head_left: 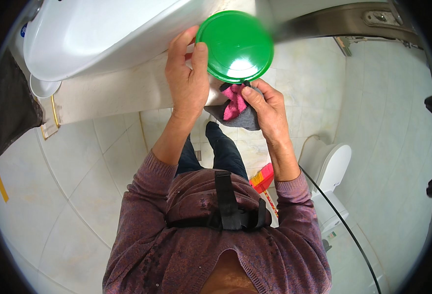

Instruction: The person wipes a green lid and a white container with a cloth, then places the lid on the container. They carry the container and lid to a red bag, put them inside, and tie the bag closed.

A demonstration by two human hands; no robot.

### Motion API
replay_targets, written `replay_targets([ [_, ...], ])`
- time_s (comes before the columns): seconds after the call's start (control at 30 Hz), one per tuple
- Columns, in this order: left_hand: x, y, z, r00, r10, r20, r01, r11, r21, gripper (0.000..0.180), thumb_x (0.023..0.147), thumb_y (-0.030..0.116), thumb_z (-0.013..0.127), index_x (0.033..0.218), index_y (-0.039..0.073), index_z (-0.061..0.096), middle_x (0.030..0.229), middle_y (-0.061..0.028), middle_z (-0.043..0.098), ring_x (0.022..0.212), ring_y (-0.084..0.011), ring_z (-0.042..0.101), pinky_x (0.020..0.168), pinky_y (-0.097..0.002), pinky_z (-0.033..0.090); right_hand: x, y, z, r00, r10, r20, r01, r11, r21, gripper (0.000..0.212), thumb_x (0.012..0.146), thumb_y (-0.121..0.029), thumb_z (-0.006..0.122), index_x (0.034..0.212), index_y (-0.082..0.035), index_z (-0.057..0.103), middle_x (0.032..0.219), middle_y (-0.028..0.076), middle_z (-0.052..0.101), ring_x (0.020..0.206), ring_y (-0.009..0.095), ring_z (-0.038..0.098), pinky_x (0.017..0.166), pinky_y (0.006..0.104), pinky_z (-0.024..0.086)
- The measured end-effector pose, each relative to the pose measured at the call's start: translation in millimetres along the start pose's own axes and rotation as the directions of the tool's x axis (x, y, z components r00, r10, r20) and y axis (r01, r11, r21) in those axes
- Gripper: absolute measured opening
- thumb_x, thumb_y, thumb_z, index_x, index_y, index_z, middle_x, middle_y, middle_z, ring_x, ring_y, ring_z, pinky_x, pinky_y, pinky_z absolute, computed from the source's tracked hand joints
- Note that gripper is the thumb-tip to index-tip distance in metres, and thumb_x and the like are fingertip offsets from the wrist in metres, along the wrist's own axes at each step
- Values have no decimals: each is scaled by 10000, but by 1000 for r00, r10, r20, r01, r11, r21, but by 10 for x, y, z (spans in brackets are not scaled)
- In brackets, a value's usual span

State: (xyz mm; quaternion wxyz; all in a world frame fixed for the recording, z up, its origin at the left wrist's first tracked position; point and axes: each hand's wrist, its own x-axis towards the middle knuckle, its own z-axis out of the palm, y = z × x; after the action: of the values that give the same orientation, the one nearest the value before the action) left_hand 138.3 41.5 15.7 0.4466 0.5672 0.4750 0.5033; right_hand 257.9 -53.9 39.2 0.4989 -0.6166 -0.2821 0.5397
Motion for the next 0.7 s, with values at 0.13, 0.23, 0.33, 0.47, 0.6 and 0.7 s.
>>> replay_targets([
  [0.13, -30, 27, -33, 993, -114, -10, 114, 993, -43, 263, 878, 103, 491, 1113, -7, 533, 1060, -84, 577, 987, -144, 523, 866, -258, 393, -43, 9, -67, 998, 37, 52, -36, 999, -23, 198, 822, -163, 610, 913, 13, 603, 737, 7, 602, 669, 54, 517, 616, 200, 429],
  [0.23, -25, 6, -74, 996, -83, -25, 83, 996, -16, 258, 871, 134, 508, 1106, 30, 532, 978, -79, 588, 841, -135, 544, 723, -256, 431, -113, 46, -124, 994, 85, 71, -83, 996, -40, 207, 812, -173, 626, 909, 8, 601, 740, -4, 592, 678, 51, 509, 621, 196, 423],
  [0.33, -44, -21, -162, 996, -90, -13, 89, 996, -18, 255, 871, 117, 504, 1108, 25, 530, 977, -72, 587, 844, -122, 550, 702, -244, 427, -184, 132, -149, 990, 123, 67, -120, 992, -47, 202, 806, -174, 635, 909, -3, 603, 746, -15, 584, 689, 49, 499, 631, 194, 415],
  [0.47, -193, -20, -354, 965, -259, 51, 263, 959, -106, 231, 873, 92, 494, 1086, 8, 531, 974, -56, 588, 816, -115, 576, 674, -226, 422, -299, 241, -167, 987, 130, 95, -132, 991, 18, 204, 805, -181, 639, 917, -15, 598, 796, -26, 576, 734, 48, 488, 670, 194, 406],
  [0.6, -381, -49, -566, 932, -339, 127, 360, 908, -217, 225, 876, 80, 483, 1085, 7, 524, 971, -55, 590, 778, -113, 590, 656, -214, 423, -376, 331, -80, 982, 165, 94, -153, 981, -117, 173, 785, -102, 611, 926, -4, 586, 809, -25, 569, 754, 60, 491, 696, 204, 407],
  [0.7, -417, -70, -900, 931, -361, 61, 365, 912, -188, 209, 881, 83, 468, 1073, 19, 522, 936, -76, 606, 736, -122, 598, 631, -216, 440, -443, 376, 35, 955, 222, 195, -196, 970, -145, 175, 770, -58, 583, 933, 5, 589, 803, -4, 581, 745, 66, 504, 679, 208, 418],
])
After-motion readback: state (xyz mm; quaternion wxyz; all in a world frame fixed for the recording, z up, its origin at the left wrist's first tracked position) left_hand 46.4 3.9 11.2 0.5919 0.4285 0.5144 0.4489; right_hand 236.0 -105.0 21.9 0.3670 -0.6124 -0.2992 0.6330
